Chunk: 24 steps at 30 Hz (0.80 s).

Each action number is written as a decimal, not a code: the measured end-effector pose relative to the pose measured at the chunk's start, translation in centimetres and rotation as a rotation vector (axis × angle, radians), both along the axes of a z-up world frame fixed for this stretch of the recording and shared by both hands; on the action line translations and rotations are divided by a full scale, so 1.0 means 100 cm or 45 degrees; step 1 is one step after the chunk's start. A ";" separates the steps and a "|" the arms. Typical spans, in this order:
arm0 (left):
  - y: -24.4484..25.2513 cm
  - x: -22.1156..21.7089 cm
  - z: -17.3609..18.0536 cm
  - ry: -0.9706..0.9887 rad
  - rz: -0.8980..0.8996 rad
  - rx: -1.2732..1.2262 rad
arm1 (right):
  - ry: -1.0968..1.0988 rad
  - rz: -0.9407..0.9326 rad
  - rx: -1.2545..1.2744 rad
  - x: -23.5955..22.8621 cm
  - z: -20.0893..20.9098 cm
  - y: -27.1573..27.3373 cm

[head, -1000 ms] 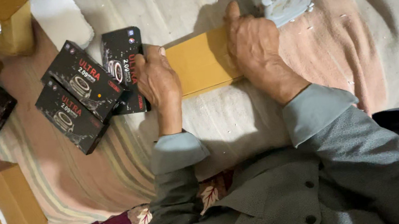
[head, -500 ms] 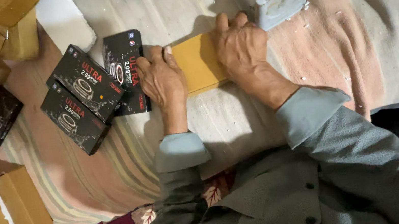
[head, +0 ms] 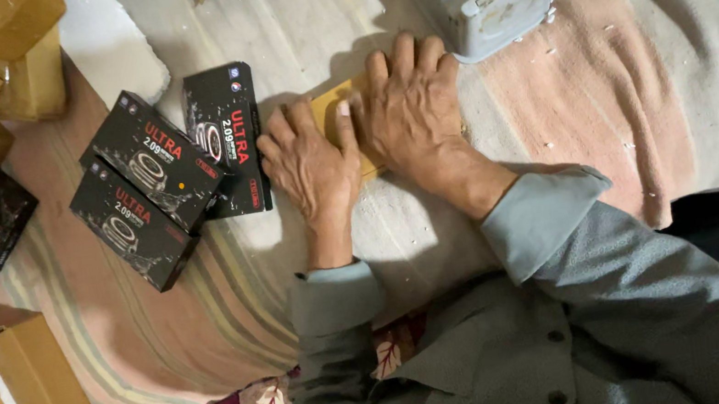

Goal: The person unpacks smartwatch boxes, removes the watch, strap, and charger, then repacks them into a cardboard shipping box and seals it with tape. This process is repeated for multiple units.

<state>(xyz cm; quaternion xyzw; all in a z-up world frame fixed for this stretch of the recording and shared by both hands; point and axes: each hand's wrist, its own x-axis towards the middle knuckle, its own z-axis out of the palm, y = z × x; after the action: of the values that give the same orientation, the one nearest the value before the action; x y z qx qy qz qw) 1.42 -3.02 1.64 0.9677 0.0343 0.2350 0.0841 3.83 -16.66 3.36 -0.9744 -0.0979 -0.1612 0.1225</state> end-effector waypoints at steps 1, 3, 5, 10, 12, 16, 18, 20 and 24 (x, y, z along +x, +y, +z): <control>0.002 -0.001 -0.002 0.066 0.008 -0.027 | 0.023 -0.003 0.003 0.001 -0.002 0.001; 0.006 0.005 -0.001 0.174 0.020 -0.084 | 0.013 -0.010 -0.002 0.009 -0.005 -0.002; 0.011 0.010 0.002 0.134 0.014 -0.053 | -0.037 -0.020 -0.012 0.013 -0.007 -0.003; 0.002 0.001 0.002 -0.006 0.091 -0.063 | -0.159 0.021 0.170 0.002 -0.013 -0.005; -0.002 -0.006 0.001 -0.041 0.120 -0.061 | -0.222 0.007 0.209 0.004 -0.013 -0.004; -0.005 -0.011 0.002 0.013 0.183 -0.070 | -0.235 -0.004 0.198 0.006 -0.013 -0.004; -0.006 -0.015 0.003 -0.106 0.143 -0.057 | -0.225 0.024 0.212 0.004 -0.011 -0.006; -0.007 -0.020 0.003 -0.132 0.186 -0.151 | -0.230 0.051 0.262 0.000 -0.007 -0.010; -0.007 -0.029 0.001 -0.242 0.139 -0.475 | -0.313 0.128 0.356 -0.015 -0.001 -0.016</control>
<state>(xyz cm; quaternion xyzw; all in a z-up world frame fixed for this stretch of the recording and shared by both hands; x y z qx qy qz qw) -1.47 -3.73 1.76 0.9056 0.1214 0.3188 0.2519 2.35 -18.30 3.29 -0.9147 -0.1374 -0.2848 0.2517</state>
